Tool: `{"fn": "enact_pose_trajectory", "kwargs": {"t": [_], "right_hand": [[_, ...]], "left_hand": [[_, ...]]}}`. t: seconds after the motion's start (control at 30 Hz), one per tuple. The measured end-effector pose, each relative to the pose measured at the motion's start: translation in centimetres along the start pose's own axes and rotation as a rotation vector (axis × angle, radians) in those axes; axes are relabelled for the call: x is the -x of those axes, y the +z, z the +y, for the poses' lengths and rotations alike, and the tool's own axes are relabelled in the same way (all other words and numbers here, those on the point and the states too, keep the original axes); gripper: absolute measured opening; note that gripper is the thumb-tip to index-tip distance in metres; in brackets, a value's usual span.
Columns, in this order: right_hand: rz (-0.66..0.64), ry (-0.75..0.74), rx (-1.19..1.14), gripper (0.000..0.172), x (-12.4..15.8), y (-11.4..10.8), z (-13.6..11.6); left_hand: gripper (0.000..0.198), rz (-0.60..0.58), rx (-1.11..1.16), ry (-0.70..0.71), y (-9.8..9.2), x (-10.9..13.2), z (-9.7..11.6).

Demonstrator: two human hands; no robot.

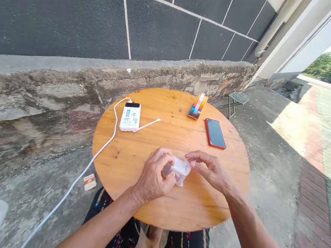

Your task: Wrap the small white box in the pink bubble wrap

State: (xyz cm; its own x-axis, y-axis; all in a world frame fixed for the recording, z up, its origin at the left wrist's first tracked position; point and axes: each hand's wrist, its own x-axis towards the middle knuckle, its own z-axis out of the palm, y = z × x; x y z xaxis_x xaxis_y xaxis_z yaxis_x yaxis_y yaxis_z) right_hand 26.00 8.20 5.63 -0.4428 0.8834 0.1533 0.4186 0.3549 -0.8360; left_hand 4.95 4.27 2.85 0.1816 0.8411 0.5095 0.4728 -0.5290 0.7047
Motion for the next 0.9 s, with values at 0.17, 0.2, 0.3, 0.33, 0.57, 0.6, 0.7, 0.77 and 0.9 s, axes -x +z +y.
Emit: {"fn": "enact_pose_trajectory", "kwargs": {"t": [0.17, 0.2, 0.3, 0.33, 0.57, 0.6, 0.7, 0.77, 0.9], "right_hand": [[0.107, -0.102, 0.048, 0.016, 0.9, 0.3, -1.4], [0.127, -0.108, 0.063, 0.015, 1.1, 0.4, -1.7], [0.168, -0.164, 0.16, 0.008, 2.0, 1.0, -2.4], [0.173, -0.194, 0.208, 0.007, 2.5, 1.3, -2.5], [0.236, -0.327, 0.531, 0.015, 5.2, 4.6, -2.6], [0.245, -0.335, 0.564, 0.016, 5.4, 5.1, -2.7], [0.256, -0.35, 0.667, 0.018, 5.5, 6.1, -2.6], [0.25, -0.365, 0.734, 0.021, 5.4, 6.6, -2.6], [0.276, -0.409, 0.839, 0.014, 4.9, 7.2, -2.4]], "left_hand": [[0.028, 0.0, -0.001, 0.034, 0.0, 0.2, 0.0], [0.029, -0.004, 0.004, 0.039, -0.1, 0.2, 0.0], [0.028, -0.018, 0.024, 0.045, -0.3, 0.2, 0.1], [0.027, -0.024, 0.032, 0.044, -0.4, 0.2, 0.2], [0.019, -0.049, 0.213, -0.023, -1.2, -0.1, 0.4], [0.019, -0.045, 0.231, -0.037, -1.3, -0.1, 0.3], [0.019, -0.027, 0.258, -0.061, -1.2, -0.1, 0.2], [0.02, -0.021, 0.259, -0.062, -1.0, 0.0, 0.1], [0.022, -0.012, 0.255, -0.066, -0.9, 0.0, 0.0]]}}
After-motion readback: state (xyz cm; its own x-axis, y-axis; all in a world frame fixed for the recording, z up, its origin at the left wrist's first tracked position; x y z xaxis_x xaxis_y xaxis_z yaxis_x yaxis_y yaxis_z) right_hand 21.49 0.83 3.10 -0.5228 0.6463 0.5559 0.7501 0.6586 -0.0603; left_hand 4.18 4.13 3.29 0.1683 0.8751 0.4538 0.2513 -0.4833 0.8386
